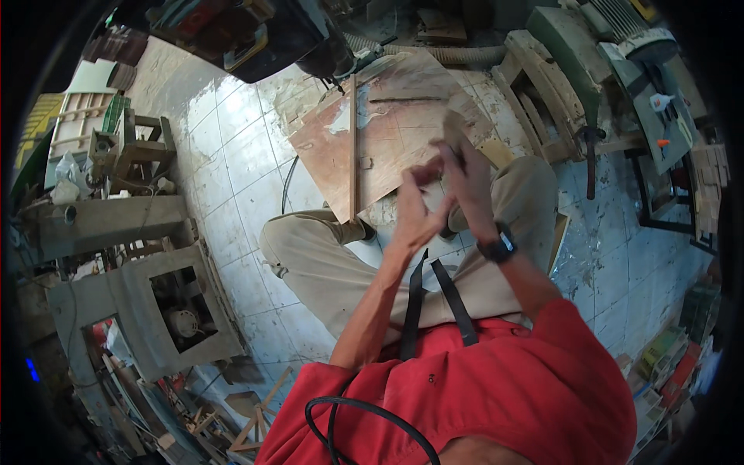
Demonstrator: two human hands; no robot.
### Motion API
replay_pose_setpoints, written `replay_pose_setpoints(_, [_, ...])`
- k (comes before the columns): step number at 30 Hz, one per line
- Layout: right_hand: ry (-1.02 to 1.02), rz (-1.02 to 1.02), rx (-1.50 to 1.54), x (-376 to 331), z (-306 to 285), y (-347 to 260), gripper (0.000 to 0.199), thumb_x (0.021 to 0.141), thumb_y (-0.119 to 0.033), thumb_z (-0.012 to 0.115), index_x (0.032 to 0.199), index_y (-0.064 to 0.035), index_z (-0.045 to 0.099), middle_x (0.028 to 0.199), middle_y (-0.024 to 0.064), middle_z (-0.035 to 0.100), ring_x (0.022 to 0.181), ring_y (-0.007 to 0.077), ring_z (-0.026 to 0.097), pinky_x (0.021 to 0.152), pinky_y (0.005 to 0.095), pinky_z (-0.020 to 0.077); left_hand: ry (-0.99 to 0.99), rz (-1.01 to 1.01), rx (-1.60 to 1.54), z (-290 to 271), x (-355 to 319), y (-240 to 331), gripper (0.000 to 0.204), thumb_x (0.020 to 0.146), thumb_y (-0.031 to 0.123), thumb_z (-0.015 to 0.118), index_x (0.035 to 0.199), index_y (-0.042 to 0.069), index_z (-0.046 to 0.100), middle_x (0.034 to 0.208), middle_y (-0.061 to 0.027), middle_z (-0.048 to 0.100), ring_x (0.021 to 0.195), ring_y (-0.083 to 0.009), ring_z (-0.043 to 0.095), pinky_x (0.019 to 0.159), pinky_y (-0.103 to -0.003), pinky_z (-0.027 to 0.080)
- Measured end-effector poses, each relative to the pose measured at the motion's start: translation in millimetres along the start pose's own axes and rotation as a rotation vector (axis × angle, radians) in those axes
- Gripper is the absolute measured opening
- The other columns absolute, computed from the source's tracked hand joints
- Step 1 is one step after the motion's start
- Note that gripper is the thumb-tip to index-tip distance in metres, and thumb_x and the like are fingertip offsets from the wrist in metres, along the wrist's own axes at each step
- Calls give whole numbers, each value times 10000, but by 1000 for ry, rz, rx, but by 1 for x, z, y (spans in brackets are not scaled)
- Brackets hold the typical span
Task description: Assembling a small wooden box using an electric drill, wood glue, and a hammer to secure wooden pieces.
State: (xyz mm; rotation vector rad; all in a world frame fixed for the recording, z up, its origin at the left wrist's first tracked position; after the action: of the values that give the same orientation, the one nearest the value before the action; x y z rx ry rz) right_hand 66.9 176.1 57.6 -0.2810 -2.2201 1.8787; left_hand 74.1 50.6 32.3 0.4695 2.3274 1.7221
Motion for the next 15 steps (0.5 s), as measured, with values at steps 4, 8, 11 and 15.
replay_pose_setpoints(4, [-63,-535,-986,55,29,25,419,816,-73,529,1232,-31,518,1251,128,539,1105,248,529,862,366,458,169,119,804,-51,15,-38,542,695,-59,578,1224,-52,457,1366,-296,325,1286,-452,309,1080,-456,289])
replay_pose_setpoints(8, [-76,-830,-934,92,18,98,438,821,-144,519,1254,-75,522,1274,105,532,1149,247,505,946,382,395,15,265,826,-44,32,-81,480,772,-77,421,1249,-37,464,1347,-253,393,1279,-390,361,1073,-419,315])
replay_pose_setpoints(11, [-133,-913,-1133,86,16,99,396,863,-111,459,1254,-75,513,1251,101,519,1203,270,467,993,461,357,-79,19,703,-66,35,-140,396,808,-27,465,1198,17,515,1203,-164,506,1157,-318,478,957,-375,418])
replay_pose_setpoints(15, [-160,-309,-312,46,-39,14,516,889,-172,541,1381,-117,395,1298,155,504,1121,282,535,964,415,433,-72,230,972,-74,16,-62,229,865,67,551,1092,50,572,1072,-122,546,995,-272,528,823,-344,450])
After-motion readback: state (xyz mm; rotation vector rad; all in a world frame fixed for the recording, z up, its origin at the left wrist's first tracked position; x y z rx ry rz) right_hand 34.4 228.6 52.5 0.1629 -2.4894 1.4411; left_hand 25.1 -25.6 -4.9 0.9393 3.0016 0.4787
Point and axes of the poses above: each hand's wrist, its own x-axis towards the middle knuckle, its own z-axis out of the palm, y = z × x, the point moved 1 cm from there along x, towards the middle knuckle
